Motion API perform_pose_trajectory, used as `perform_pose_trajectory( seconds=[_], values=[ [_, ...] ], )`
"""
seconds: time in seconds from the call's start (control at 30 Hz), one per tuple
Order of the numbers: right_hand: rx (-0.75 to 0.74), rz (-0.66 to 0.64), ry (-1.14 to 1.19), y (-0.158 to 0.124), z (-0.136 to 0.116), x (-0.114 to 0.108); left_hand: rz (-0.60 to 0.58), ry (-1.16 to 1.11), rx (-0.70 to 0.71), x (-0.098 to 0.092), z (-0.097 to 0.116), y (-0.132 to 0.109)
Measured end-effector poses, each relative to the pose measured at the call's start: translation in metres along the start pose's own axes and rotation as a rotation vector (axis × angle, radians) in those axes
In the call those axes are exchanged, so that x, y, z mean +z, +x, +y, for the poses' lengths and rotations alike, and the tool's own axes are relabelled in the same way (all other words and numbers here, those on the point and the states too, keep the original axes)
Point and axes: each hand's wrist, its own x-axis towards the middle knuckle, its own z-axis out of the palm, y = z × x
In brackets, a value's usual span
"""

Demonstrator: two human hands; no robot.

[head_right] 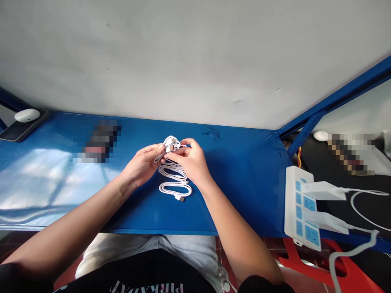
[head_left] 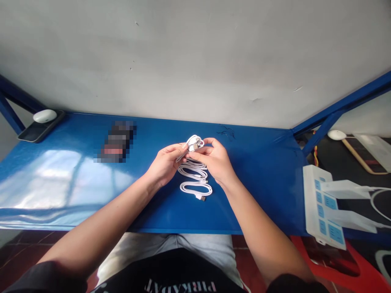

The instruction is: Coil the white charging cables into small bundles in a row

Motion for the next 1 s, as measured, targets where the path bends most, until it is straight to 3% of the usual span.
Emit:
perform_pose_trajectory(
  seconds=[0.33,0.47,0.67,0.83,0.9,1.0],
  values=[
    [-0.059,-0.332,-0.215,-0.002,-0.012,-0.021,-0.163,0.024,-0.232,-0.006,0.008,0.001],
    [-0.111,-0.408,-0.333,-0.003,-0.012,-0.021,-0.173,0.062,-0.304,-0.005,0.010,-0.001],
    [-0.180,-0.398,-0.483,-0.005,-0.012,-0.017,-0.110,0.115,-0.289,-0.002,0.004,-0.003],
    [-0.287,-0.277,-0.666,-0.007,-0.015,-0.015,-0.030,0.110,-0.233,-0.001,0.003,-0.003],
    [-0.350,-0.255,-0.658,-0.007,-0.014,-0.014,0.006,0.096,-0.205,0.000,0.004,-0.004],
    [-0.282,-0.266,-0.573,-0.007,-0.013,-0.012,-0.024,0.079,-0.186,0.002,0.005,-0.005]
  ],
)
